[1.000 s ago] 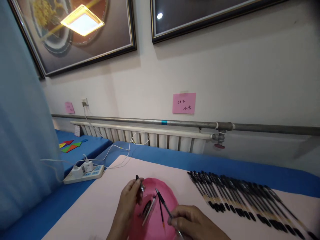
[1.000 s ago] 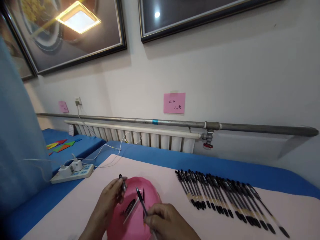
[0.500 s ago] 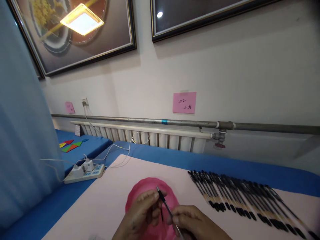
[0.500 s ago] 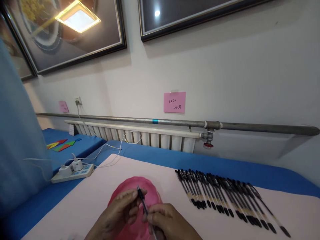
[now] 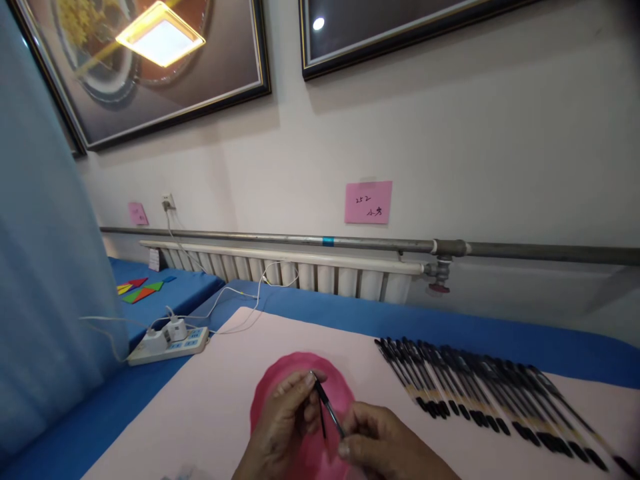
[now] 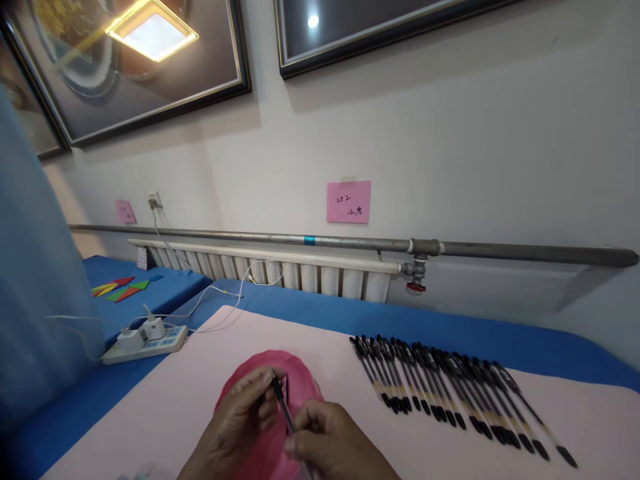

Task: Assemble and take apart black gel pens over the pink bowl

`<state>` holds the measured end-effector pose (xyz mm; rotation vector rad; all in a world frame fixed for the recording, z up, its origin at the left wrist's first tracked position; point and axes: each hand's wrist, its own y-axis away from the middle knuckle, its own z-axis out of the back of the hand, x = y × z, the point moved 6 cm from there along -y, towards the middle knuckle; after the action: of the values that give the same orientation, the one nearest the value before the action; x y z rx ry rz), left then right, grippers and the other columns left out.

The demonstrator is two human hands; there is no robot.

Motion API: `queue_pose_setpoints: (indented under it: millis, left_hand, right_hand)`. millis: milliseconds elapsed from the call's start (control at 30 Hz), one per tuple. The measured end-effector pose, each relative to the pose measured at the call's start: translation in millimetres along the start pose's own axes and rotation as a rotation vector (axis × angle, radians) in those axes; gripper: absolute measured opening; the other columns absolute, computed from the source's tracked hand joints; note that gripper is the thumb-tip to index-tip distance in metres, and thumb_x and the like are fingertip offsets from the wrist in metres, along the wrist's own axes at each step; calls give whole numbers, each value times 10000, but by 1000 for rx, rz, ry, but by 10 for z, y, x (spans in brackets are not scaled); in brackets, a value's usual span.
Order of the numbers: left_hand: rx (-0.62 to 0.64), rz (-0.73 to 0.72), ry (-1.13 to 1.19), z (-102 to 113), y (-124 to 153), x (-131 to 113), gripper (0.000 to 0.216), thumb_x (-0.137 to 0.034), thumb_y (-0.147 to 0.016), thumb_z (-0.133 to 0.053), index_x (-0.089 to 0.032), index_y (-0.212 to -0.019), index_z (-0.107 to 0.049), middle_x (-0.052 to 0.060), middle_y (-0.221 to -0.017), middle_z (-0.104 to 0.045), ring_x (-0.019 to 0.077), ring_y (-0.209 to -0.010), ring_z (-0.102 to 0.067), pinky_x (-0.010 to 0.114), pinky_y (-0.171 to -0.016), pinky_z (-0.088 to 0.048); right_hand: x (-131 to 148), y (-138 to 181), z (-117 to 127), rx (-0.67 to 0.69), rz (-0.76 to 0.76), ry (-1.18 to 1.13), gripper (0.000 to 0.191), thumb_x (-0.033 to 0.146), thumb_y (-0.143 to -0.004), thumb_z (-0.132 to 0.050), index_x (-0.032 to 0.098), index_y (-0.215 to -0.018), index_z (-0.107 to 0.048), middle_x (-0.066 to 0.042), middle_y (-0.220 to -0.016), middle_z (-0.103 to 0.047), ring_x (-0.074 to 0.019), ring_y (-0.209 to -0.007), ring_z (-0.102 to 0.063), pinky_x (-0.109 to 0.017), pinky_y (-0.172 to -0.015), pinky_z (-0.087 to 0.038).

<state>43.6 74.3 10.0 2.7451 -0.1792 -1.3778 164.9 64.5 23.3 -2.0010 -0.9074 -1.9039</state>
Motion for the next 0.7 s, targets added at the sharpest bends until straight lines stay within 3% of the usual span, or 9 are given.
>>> queue_pose_setpoints:
  millis: [200, 367, 467, 600, 700]
  left_hand:
    - [-74, -24, 97, 94, -15, -50, 302, -324, -647, -757, -108, -845, -683, -29, -572, -492, 42, -482, -397, 170, -439, -256]
    - [-77, -37, 86, 81, -2, -79, 313, -342, -648, -755, -108, -844, -686, -25, -571, -499, 50, -493, -412, 172, -440, -277]
    - [-89, -32, 86, 78, 2, -80, 305, -339, -650, -755, -113, -843, -685, -25, -569, -502, 49, -495, -413, 167, -441, -280]
    - [-93, -33, 101, 75, 3, -95, 306, -338, -641, -761, -112, -831, -682, -22, -569, -512, 48, -489, -413, 162, -434, -274]
    - [-92, -35, 98, 62, 4, -105, 313, -339, -636, -764, -112, -833, -680, -25, -568, -513, 47, -487, -413, 164, -435, -279]
  right_hand:
    - [-112, -64, -95, 145, -107, -50, 307, 453, -715, -479, 159, -714, -564, -17, -552, -592, -104, -481, -504, -213, -473, -305]
    - [-137, -58, -65, 32, 2, -64, 136, 295, -664, -572, 173, -647, -516, 40, -486, -532, -71, -419, -437, -195, -445, -280]
    - [-131, -59, -31, -51, 18, -97, 170, 279, -630, -619, 177, -633, -483, 40, -506, -551, -67, -434, -455, -191, -466, -309]
    - [-191, -75, -110, 59, -170, -241, 338, 492, -662, -551, 163, -742, -541, -30, -606, -629, -107, -470, -536, -215, -482, -353]
    - [-143, -70, -111, 62, -121, -225, 264, 417, -654, -569, 156, -681, -536, 6, -511, -572, -84, -412, -478, -207, -454, -320]
